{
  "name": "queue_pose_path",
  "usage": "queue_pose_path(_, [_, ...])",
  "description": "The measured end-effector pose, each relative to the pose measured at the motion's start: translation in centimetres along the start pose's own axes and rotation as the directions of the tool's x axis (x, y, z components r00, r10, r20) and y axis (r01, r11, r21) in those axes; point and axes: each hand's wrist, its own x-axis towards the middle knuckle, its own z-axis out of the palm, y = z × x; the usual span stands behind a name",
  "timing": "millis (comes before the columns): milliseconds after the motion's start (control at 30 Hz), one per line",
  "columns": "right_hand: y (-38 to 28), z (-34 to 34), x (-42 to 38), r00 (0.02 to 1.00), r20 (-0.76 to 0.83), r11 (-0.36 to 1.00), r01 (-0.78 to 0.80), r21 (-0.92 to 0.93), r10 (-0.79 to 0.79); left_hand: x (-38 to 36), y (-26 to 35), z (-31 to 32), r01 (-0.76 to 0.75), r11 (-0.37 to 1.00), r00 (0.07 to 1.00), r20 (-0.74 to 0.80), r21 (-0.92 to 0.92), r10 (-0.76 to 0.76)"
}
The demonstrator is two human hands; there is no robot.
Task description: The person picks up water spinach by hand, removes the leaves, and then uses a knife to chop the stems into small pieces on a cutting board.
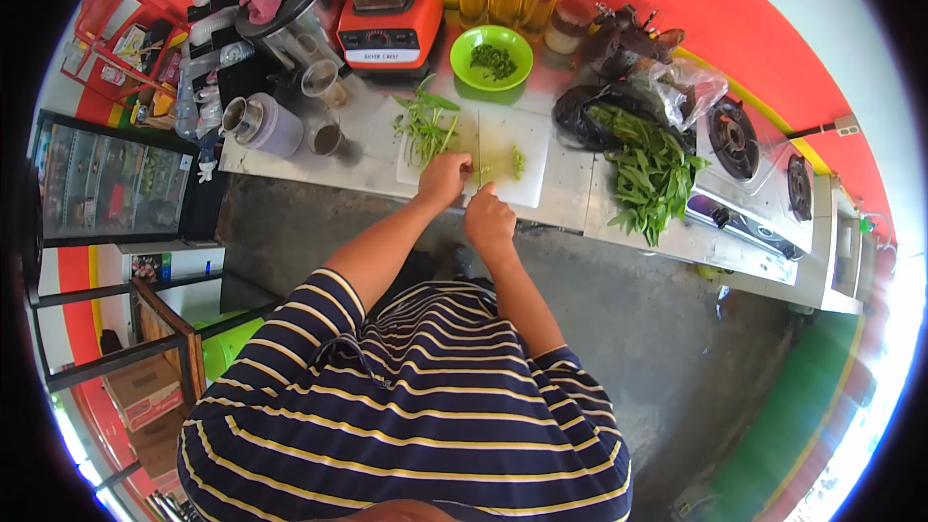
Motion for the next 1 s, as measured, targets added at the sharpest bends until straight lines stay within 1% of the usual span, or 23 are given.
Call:
queue_pose_path(33, [0.0,0.3,-0.5,1.0,0.009,1.0,-0.004,0.019,0.004,-0.4,0.1,0.1,-0.023,1.0,0.999,-0.024,0.003,0.023])
queue_pose_path(67, [0.0,0.4,-0.4,1.0,0.025,1.0,-0.002,0.009,0.002,-0.4,0.1,-0.1,-0.003,0.998,1.0,0.006,-0.058,0.003])
queue_pose_path(133, [-0.2,-0.2,0.3,0.999,0.034,0.998,-0.008,0.056,0.006,-0.7,1.0,-0.5,0.028,0.997,1.0,0.007,-0.066,-0.028])
queue_pose_path(267, [0.4,-0.6,0.6,0.999,0.019,0.999,0.041,0.013,-0.042,-0.4,0.6,-0.1,0.067,0.996,0.998,-0.004,-0.062,-0.068])
queue_pose_path(300, [0.2,-0.5,0.4,0.999,0.033,0.999,0.029,0.024,-0.03,-0.4,0.5,-0.2,0.075,0.995,0.997,-0.003,-0.058,-0.076])
queue_pose_path(367, [-0.2,-0.3,-0.1,0.998,0.055,0.999,0.01,0.034,-0.012,-0.6,0.5,-0.1,0.041,0.996,0.998,-0.051,-0.076,-0.045])
queue_pose_path(433, [-0.7,-0.5,-0.1,0.995,0.093,0.995,-0.039,0.09,0.031,-0.7,0.5,-0.1,0.049,0.996,0.998,-0.043,-0.078,-0.053])
queue_pose_path(500, [-0.3,-1.3,-0.3,0.997,0.075,0.998,-0.012,0.054,0.008,-0.8,0.6,-0.1,0.054,0.996,0.997,-0.05,-0.076,-0.058])
queue_pose_path(567, [-0.2,-1.7,-0.6,0.999,0.049,0.999,0.017,0.029,-0.018,-0.8,0.3,-0.2,0.009,1.0,1.0,-0.027,0.023,-0.008])
queue_pose_path(633, [-0.2,-1.4,-1.4,0.999,0.013,0.998,0.045,-0.036,-0.045,-1.4,0.9,-0.1,0.016,0.999,0.998,-0.054,0.037,-0.014])
queue_pose_path(667, [-0.4,-0.6,-1.2,0.999,0.009,0.999,0.038,-0.026,-0.038,-1.8,1.1,0.0,0.025,0.999,0.997,-0.073,0.043,-0.022])
queue_pose_path(700, [-0.9,0.2,-1.0,1.0,-0.001,1.0,0.012,-0.009,-0.012,-2.3,1.2,-0.1,0.015,0.999,0.998,-0.063,0.049,-0.012])
queue_pose_path(767, [-0.4,1.2,-0.5,1.0,-0.014,1.0,-0.027,0.01,0.027,-2.9,1.5,-0.2,-0.031,0.999,0.988,-0.154,-0.025,0.027])
queue_pose_path(833, [-0.1,0.5,-0.1,0.999,-0.027,0.999,0.024,0.023,-0.023,-2.6,0.4,0.2,-0.071,0.997,0.988,-0.139,-0.014,0.068])
queue_pose_path(933, [0.2,-0.7,-0.5,0.999,-0.008,0.999,0.037,0.016,-0.036,-2.5,-0.9,0.1,-0.117,0.993,0.988,-0.1,-0.003,0.116])
queue_pose_path(1000, [-0.2,0.0,-0.6,1.0,0.006,0.999,0.008,0.044,-0.008,-2.3,-1.1,-0.2,-0.138,0.99,0.987,-0.081,-0.005,0.137])
